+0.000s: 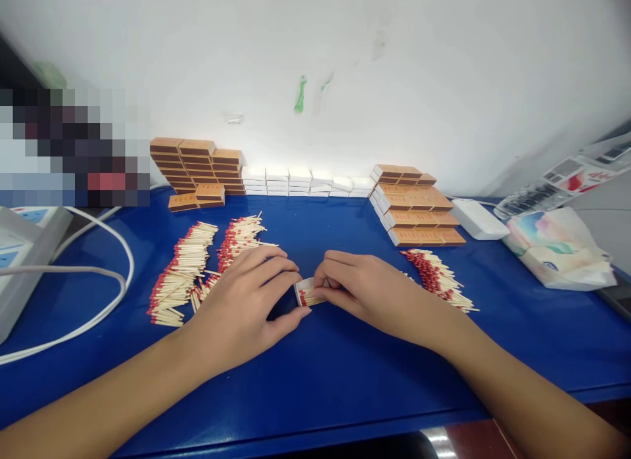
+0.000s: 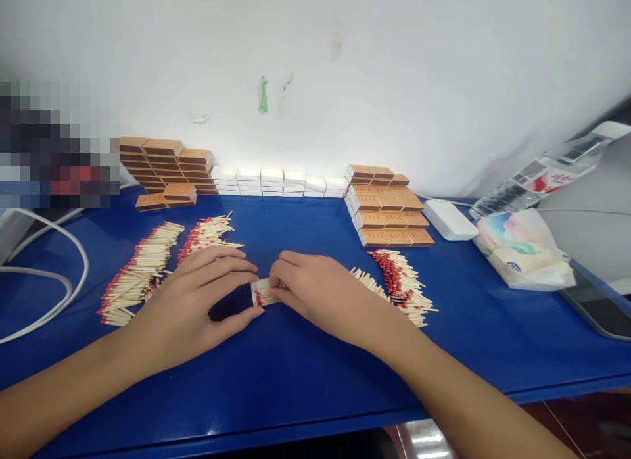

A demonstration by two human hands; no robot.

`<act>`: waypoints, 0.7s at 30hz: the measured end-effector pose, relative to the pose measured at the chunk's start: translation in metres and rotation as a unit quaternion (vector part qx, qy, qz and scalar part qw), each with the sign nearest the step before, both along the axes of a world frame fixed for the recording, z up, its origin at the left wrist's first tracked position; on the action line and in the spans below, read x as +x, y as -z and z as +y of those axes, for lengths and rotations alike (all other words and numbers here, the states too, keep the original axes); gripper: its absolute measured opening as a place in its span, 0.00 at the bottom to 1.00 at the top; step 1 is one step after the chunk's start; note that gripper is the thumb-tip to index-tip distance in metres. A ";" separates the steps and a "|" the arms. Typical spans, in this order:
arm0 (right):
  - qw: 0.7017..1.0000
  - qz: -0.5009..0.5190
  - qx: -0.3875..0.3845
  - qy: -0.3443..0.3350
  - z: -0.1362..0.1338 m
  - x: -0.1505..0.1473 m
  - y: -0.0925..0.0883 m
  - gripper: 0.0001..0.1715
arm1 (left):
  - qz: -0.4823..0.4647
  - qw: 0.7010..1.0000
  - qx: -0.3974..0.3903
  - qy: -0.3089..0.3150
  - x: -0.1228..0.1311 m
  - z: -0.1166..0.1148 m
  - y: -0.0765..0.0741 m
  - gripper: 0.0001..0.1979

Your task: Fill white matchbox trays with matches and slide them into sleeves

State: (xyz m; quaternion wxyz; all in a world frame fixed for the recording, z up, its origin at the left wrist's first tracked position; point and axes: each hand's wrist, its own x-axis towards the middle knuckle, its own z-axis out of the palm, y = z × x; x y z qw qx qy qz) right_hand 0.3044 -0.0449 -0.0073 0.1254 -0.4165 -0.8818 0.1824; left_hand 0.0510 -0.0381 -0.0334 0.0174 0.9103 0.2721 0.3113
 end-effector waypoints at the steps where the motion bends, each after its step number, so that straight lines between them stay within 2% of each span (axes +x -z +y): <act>1: 1.000 -0.003 0.006 -0.001 0.000 0.000 0.001 0.14 | 0.000 1.000 -0.001 0.001 0.000 0.000 0.000 0.08; 6: 1.000 0.014 0.027 0.004 0.003 0.008 -0.002 0.11 | 0.004 1.000 -0.002 -0.003 0.000 0.001 0.000 0.09; 10: 0.996 0.023 0.041 0.070 0.015 0.035 -0.012 0.13 | -0.004 1.000 0.003 -0.008 -0.001 0.001 0.001 0.09; 15: 0.993 -0.030 -0.060 0.096 0.029 0.069 -0.018 0.15 | -0.003 1.000 0.007 -0.010 -0.003 0.001 0.001 0.09; 21: 0.987 -0.049 -0.125 0.084 0.026 0.067 -0.014 0.16 | -0.001 1.000 0.006 -0.010 -0.004 0.001 0.002 0.09</act>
